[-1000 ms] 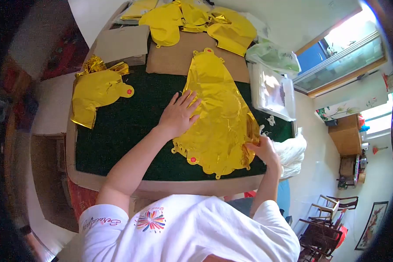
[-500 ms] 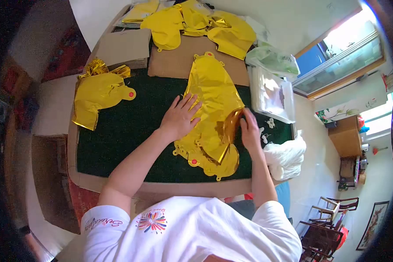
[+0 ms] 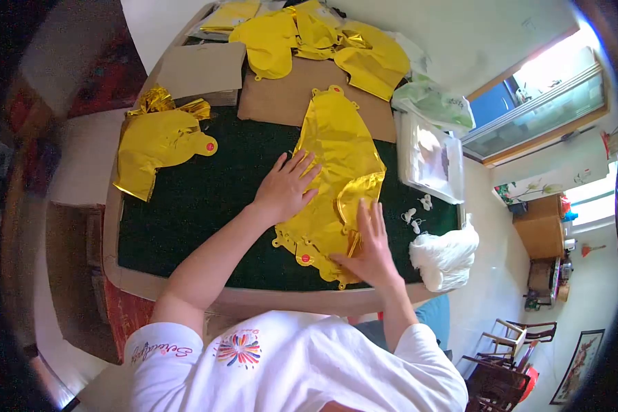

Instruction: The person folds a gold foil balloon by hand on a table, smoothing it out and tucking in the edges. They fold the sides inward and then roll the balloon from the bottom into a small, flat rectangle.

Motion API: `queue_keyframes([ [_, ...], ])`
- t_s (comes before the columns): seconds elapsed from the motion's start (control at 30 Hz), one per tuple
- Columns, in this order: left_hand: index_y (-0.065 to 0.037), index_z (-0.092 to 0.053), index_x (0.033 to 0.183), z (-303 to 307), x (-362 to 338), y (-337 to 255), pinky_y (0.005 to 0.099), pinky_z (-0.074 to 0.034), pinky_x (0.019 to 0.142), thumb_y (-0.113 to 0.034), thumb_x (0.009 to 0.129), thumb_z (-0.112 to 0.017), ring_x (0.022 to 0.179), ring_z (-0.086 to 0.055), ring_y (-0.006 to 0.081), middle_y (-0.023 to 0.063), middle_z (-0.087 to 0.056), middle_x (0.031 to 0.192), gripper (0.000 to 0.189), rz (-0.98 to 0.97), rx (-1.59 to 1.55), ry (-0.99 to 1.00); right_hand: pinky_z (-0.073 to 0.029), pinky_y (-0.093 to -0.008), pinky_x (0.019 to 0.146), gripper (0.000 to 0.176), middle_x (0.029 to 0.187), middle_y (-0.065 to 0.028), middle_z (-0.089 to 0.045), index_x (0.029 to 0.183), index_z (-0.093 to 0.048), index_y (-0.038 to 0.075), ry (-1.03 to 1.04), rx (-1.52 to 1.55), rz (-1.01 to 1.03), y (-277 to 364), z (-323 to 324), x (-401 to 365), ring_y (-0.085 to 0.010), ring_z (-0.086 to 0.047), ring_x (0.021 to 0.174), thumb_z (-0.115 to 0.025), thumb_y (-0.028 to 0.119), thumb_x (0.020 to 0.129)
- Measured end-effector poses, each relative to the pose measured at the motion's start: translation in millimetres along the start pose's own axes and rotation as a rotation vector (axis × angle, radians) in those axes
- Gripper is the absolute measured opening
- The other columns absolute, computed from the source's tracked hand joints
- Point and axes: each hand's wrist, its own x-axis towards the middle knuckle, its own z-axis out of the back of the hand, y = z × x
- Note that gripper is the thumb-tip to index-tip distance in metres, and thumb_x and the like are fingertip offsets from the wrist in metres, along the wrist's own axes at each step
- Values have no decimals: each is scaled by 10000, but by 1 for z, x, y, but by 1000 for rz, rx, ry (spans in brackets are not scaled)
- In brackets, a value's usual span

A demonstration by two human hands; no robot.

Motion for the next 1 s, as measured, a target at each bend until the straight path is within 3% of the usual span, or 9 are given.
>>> queue_keyframes([
  [0.2, -113, -394, 1412, 2, 1, 0, 483, -191, 1158, -378, 959, -474, 1410, -265, 283, 129, -331, 1497, 531, 11, -11, 5, -214, -491, 1137, 1072, 1548, -263, -95, 1516, -126, 69, 118, -190, -65, 12, -20, -15, -411, -109, 1444, -787, 165, 678],
  [0.27, -111, -395, 1410, 1, 0, 1, 484, -191, 1158, -376, 957, -478, 1410, -264, 286, 129, -335, 1493, 531, 9, -20, 2, -227, -464, 1140, 980, 1558, -222, -111, 1523, -70, 82, -148, 344, -73, -14, -38, -20, -349, -148, 1450, -654, 0, 741],
  [0.3, -111, -395, 1410, 1, 0, 1, 484, -191, 1158, -376, 957, -478, 1410, -264, 286, 129, -335, 1493, 531, 14, -22, -1, -238, -427, 1139, 933, 1561, -187, -129, 1525, -11, 88, -218, 352, -66, -5, -30, -21, -295, -190, 1444, -490, -133, 756],
  [0.37, -109, -397, 1408, 3, 0, 0, 484, -192, 1157, -369, 954, -483, 1410, -263, 286, 130, -341, 1488, 530, 13, -37, 3, -241, -406, 1135, 935, 1559, -202, -133, 1532, 11, 131, -413, 610, -96, 7, -25, -21, -296, -200, 1441, -426, -152, 755],
  [0.47, -114, -378, 1432, 7, 0, -1, 464, -170, 1167, -384, 979, -422, 1429, -226, 262, 109, -313, 1514, 529, 25, -5, 62, -200, -426, 1140, 1029, 1522, -278, -204, 1533, 57, 224, -529, 1102, -233, -18, -23, -29, -335, -216, 1436, -439, -151, 713],
  [0.6, -118, -374, 1436, 4, 1, 0, 464, -169, 1167, -384, 978, -423, 1430, -224, 262, 110, -310, 1516, 532, 23, -10, 53, -366, -387, 1044, 794, 1412, -201, -399, 1536, -103, 220, -715, 1468, -450, -33, -4, -26, -272, -462, 1260, -548, 78, 894],
  [0.67, -119, -371, 1439, 4, 0, 0, 465, -169, 1167, -385, 978, -423, 1430, -225, 262, 110, -308, 1518, 535, 26, -8, 53, -364, -366, 1045, 745, 1385, -175, -413, 1528, -159, 206, -730, 1524, -492, -41, 4, -26, -250, -459, 1253, -562, 108, 908],
  [0.83, -113, -370, 1439, 7, 0, -1, 467, -174, 1166, -388, 978, -422, 1428, -231, 265, 114, -304, 1519, 539, 21, 7, 53, -416, -193, 709, 752, 930, -30, -599, 1531, -115, 134, -568, 978, -490, -55, 15, -24, -70, -501, 768, -573, 111, 935],
  [1.0, -111, -371, 1437, 4, 0, 0, 473, -178, 1164, -391, 978, -420, 1427, -232, 267, 117, -304, 1518, 540, 7, 19, 50, -401, -213, 597, 792, 874, -21, -571, 1530, -126, 163, -524, 979, -715, -64, 38, -11, -54, -445, 650, -595, 50, 901],
])
